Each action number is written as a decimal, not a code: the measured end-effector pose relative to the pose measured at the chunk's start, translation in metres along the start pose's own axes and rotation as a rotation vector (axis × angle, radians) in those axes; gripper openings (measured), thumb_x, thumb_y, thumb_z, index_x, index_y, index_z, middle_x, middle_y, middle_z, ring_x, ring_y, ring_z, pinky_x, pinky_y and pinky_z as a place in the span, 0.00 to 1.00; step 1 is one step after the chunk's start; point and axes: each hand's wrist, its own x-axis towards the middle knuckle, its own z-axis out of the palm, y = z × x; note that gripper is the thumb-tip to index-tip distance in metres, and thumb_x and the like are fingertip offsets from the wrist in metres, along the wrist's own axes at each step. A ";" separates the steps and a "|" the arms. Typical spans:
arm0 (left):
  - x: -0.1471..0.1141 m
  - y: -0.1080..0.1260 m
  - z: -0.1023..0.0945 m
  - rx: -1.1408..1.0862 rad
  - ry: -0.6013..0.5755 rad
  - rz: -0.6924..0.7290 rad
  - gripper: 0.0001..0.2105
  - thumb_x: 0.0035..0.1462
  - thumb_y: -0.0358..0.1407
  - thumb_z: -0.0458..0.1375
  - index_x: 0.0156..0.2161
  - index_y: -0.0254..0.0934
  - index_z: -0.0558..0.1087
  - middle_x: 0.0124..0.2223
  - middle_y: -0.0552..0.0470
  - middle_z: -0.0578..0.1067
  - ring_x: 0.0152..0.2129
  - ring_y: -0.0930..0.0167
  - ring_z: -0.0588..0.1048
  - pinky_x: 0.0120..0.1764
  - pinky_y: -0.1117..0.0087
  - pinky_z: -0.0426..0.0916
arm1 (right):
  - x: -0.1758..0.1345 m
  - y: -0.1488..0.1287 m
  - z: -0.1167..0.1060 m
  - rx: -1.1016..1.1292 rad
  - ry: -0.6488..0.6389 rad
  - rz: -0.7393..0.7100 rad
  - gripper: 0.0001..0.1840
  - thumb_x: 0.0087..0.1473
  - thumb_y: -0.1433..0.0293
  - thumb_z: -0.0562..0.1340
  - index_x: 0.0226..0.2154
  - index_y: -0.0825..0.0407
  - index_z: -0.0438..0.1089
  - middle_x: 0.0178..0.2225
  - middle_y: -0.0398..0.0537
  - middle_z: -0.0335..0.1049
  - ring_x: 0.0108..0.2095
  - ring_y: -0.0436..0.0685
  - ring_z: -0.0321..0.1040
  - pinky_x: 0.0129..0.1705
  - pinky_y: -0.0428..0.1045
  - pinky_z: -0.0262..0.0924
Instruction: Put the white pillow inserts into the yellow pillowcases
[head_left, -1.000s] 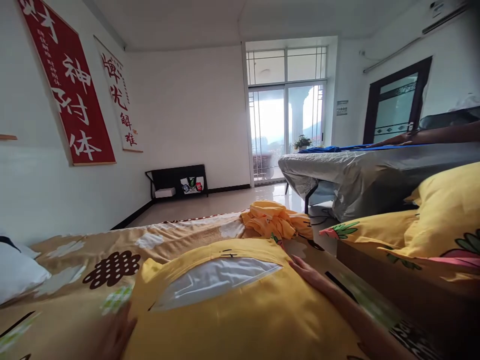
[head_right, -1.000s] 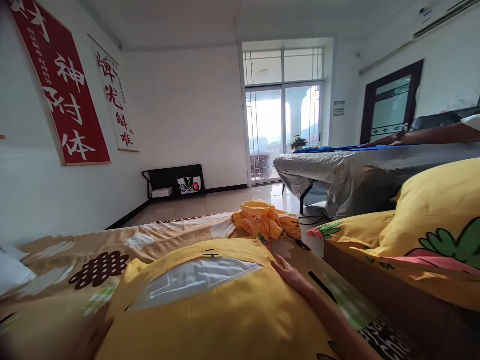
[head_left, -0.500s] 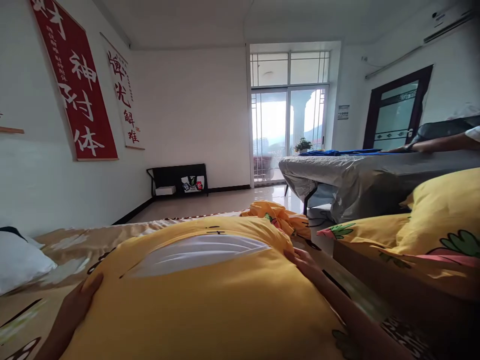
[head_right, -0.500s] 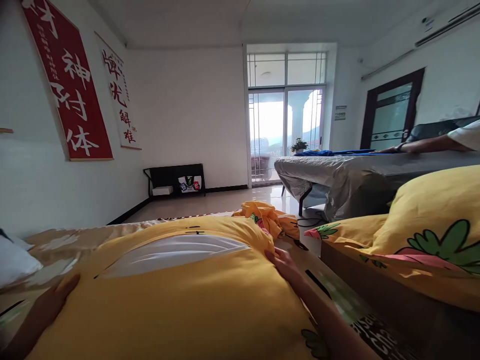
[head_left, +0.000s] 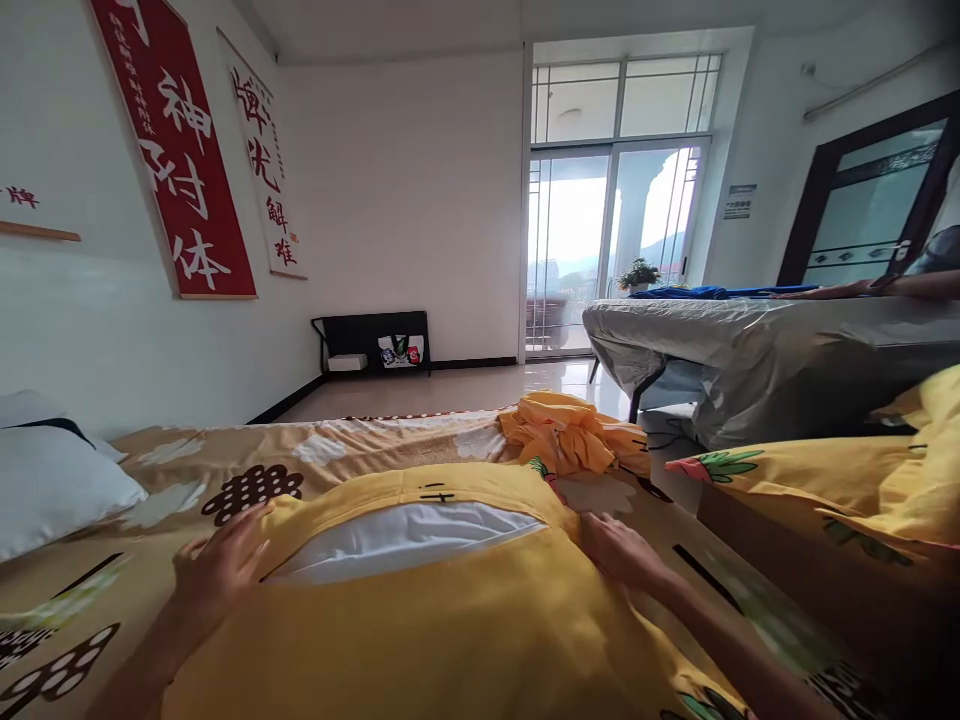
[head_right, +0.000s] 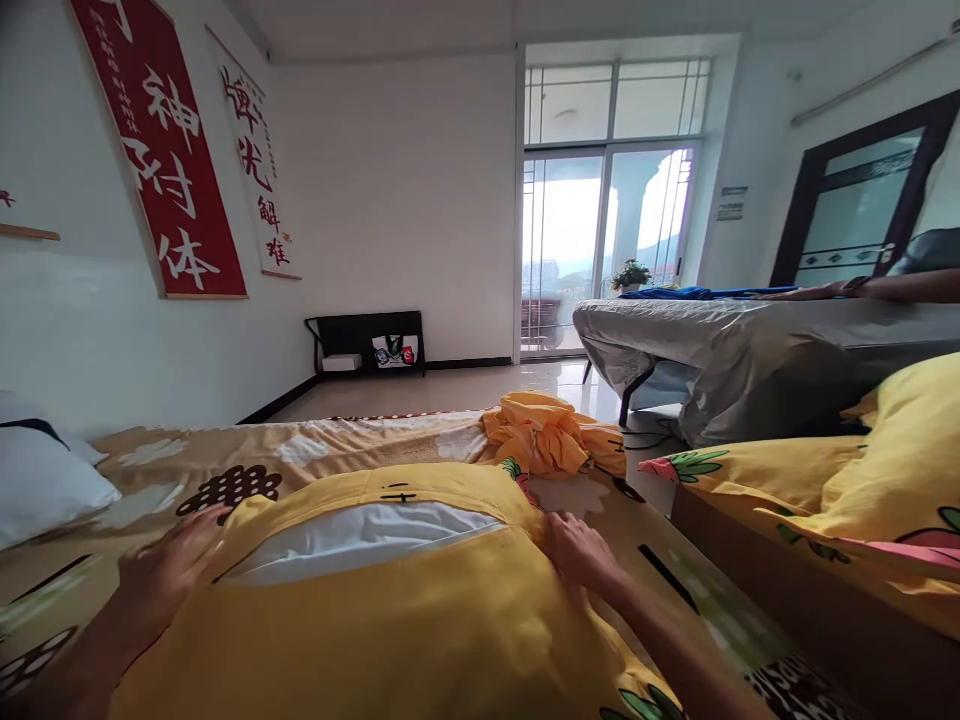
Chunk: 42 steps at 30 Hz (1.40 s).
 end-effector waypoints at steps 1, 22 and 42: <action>0.011 0.025 -0.023 -0.043 0.019 0.130 0.19 0.60 0.40 0.45 0.53 0.44 0.71 0.60 0.47 0.68 0.55 0.60 0.68 0.53 0.55 0.62 | 0.011 -0.011 -0.014 -0.012 0.004 -0.037 0.18 0.47 0.64 0.62 0.43 0.49 0.73 0.42 0.58 0.73 0.43 0.66 0.70 0.42 0.55 0.60; -0.013 0.209 0.018 -0.456 -0.738 0.618 0.24 0.66 0.48 0.40 0.63 0.45 0.61 0.62 0.50 0.67 0.57 0.65 0.66 0.60 0.61 0.57 | 0.030 -0.110 0.034 0.296 -0.160 -0.457 0.39 0.51 0.62 0.61 0.64 0.51 0.53 0.65 0.55 0.52 0.64 0.62 0.47 0.64 0.59 0.40; 0.016 0.347 0.059 -0.093 -0.661 0.851 0.16 0.58 0.38 0.48 0.37 0.33 0.77 0.36 0.40 0.79 0.34 0.61 0.78 0.42 0.61 0.71 | 0.024 -0.090 -0.013 0.064 0.187 0.077 0.18 0.49 0.82 0.53 0.37 0.50 0.71 0.40 0.48 0.73 0.37 0.54 0.70 0.29 0.46 0.48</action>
